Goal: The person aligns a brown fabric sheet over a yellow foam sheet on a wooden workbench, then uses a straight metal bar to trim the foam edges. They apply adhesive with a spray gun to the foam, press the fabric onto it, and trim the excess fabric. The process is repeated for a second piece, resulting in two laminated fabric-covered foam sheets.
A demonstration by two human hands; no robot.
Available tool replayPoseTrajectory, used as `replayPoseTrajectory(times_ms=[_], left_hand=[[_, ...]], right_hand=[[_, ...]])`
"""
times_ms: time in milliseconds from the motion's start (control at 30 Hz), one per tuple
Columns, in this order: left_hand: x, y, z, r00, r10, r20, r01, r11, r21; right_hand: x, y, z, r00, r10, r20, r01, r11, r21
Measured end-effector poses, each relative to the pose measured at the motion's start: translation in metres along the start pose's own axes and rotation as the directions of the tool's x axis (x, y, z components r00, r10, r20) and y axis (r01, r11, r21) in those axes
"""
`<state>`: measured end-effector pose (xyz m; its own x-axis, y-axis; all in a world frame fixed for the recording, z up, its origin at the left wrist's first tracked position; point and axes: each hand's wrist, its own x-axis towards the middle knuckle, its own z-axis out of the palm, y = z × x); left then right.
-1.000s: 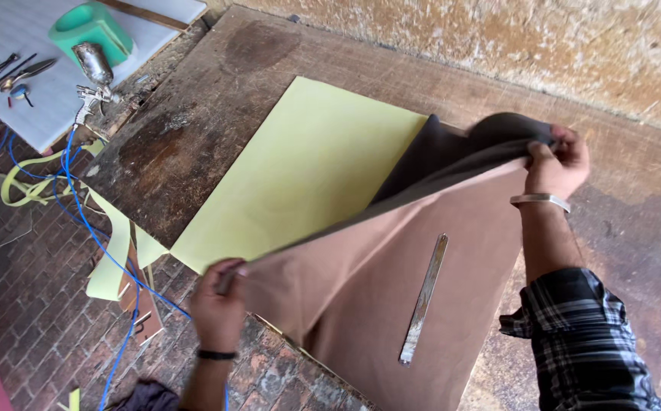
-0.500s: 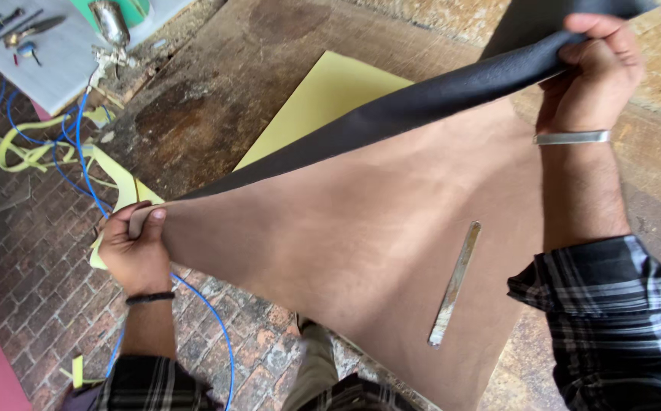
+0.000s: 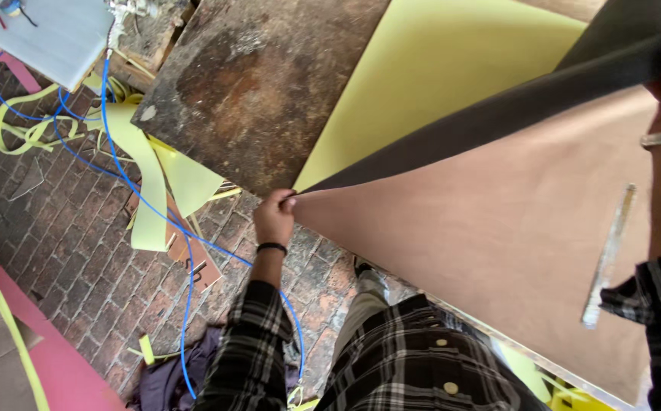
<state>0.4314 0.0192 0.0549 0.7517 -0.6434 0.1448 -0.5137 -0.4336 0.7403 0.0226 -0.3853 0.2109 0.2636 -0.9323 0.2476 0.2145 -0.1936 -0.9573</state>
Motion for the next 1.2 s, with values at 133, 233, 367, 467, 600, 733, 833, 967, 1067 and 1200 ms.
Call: replayPoseTrajectory(times_ms=[133, 233, 367, 467, 600, 733, 833, 967, 1067, 1200], left_hand=[[0.013, -0.028, 0.006, 0.989, -0.132, 0.070, 0.132, 0.991, 0.008], [0.015, -0.044, 0.011, 0.980, -0.174, 0.097, 0.177, 0.984, -0.025], [0.014, -0.056, 0.020, 0.990, -0.114, 0.084, 0.112, 0.993, 0.031], [0.011, -0.060, 0.025, 0.982, -0.162, 0.095, 0.151, 0.982, 0.110], [0.007, -0.057, 0.033, 0.997, -0.034, 0.064, 0.015, 0.963, 0.268], [-0.020, -0.009, 0.073, 0.906, 0.424, -0.019, -0.398, 0.863, 0.311], [-0.056, 0.066, 0.133, 0.544, 0.065, 0.836, -0.380, 0.908, 0.177], [-0.062, 0.126, 0.175, 0.551, 0.582, 0.598, -0.710, 0.704, -0.031], [-0.016, 0.114, 0.168, 0.638, 0.438, 0.633, -0.622, 0.778, 0.088], [0.061, 0.062, 0.124, 0.645, -0.290, 0.707, -0.309, 0.747, 0.588]], right_hand=[[-0.012, 0.022, 0.030, 0.997, 0.065, -0.034, -0.067, 0.996, -0.062], [-0.024, 0.041, 0.035, 0.992, 0.107, -0.069, -0.114, 0.988, -0.108], [-0.042, 0.066, 0.025, 0.979, 0.155, -0.130, -0.173, 0.976, -0.136], [-0.051, 0.080, 0.018, 0.968, 0.175, -0.179, -0.198, 0.972, -0.126], [-0.059, 0.083, 0.025, 0.947, 0.225, -0.231, -0.235, 0.972, -0.017], [-0.070, 0.060, 0.052, 0.911, 0.254, -0.324, -0.256, 0.966, 0.038], [-0.076, 0.046, 0.079, 0.907, 0.204, -0.367, -0.180, 0.979, 0.099], [-0.087, 0.034, 0.088, 0.898, 0.197, -0.394, -0.148, 0.977, 0.152], [-0.087, 0.036, 0.079, 0.922, 0.243, -0.301, -0.193, 0.963, 0.186], [-0.076, 0.045, 0.078, 0.909, 0.323, -0.264, -0.288, 0.944, 0.164]])
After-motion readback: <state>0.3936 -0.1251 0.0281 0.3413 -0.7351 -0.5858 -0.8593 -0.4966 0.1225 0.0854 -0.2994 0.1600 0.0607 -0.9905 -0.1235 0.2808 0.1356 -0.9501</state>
